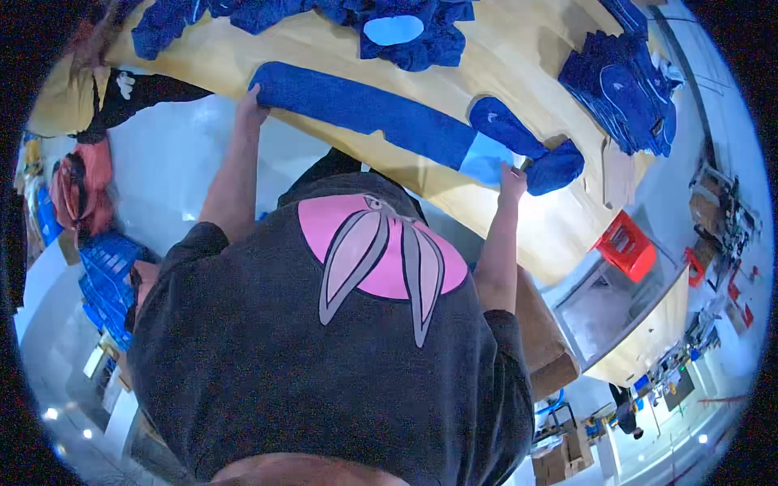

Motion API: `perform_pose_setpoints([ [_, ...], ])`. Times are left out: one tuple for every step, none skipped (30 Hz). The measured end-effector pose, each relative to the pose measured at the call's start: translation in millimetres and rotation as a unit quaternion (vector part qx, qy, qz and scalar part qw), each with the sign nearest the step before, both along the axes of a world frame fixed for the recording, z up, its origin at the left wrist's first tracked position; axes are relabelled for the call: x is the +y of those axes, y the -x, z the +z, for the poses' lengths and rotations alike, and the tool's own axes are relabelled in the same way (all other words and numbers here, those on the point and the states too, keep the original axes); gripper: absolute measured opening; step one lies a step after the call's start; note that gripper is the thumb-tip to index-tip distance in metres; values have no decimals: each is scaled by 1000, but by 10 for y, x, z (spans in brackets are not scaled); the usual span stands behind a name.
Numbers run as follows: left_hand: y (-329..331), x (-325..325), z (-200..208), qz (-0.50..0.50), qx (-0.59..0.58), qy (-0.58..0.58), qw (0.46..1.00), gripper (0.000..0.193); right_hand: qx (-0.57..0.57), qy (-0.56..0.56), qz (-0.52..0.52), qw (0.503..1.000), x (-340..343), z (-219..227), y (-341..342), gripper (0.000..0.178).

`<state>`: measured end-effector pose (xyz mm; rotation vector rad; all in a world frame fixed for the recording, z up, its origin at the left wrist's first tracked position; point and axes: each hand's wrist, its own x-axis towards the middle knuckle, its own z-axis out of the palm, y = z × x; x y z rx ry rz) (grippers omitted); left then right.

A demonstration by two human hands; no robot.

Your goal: Folding blue fabric garments on a large production table in a factory setting.

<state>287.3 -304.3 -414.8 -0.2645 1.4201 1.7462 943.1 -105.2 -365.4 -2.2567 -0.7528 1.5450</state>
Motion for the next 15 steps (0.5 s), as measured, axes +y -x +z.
perform_pose_setpoints([
  [5,30,100,-2,4,0,1000,34,14,-10,-10,1000,51,-63,126,37],
  [-1,61,191,-10,16,-1,1000,33,28,-19,-20,999,57,-53,148,37],
  [6,99,279,-17,30,-2,999,32,44,-29,-28,998,76,-51,154,36],
  [0,139,352,-23,43,-4,999,31,59,-38,-37,997,72,-78,197,36],
  [-21,179,410,-29,54,-5,998,31,73,-47,-46,995,137,-65,190,36],
  [-81,201,486,-33,64,-5,997,30,85,-55,-52,993,141,-22,171,36],
  [-169,212,564,-39,72,-4,997,29,95,-63,-60,992,115,20,162,35],
  [-328,289,660,-41,71,-3,997,29,103,-71,-69,990,50,59,158,35],
  [-546,377,746,-104,196,35,974,27,110,-81,-79,987,15,114,137,35],
  [-774,468,893,-162,318,69,932,25,118,-91,-86,985,17,179,143,35],
  [-1013,569,1084,-255,326,26,910,22,123,-102,-95,983,-11,253,105,35],
  [-1271,632,1096,-291,372,26,881,22,131,-111,-96,980,14,317,139,36],
  [-1503,660,1015,-335,406,-8,850,22,140,-119,-96,978,-73,360,217,36],
  [-1737,698,943,-378,439,-42,814,23,149,-127,-96,976,-93,416,277,36],
  [-1978,756,935,-421,416,-29,805,23,155,-136,-103,973,-108,463,333,36],
])
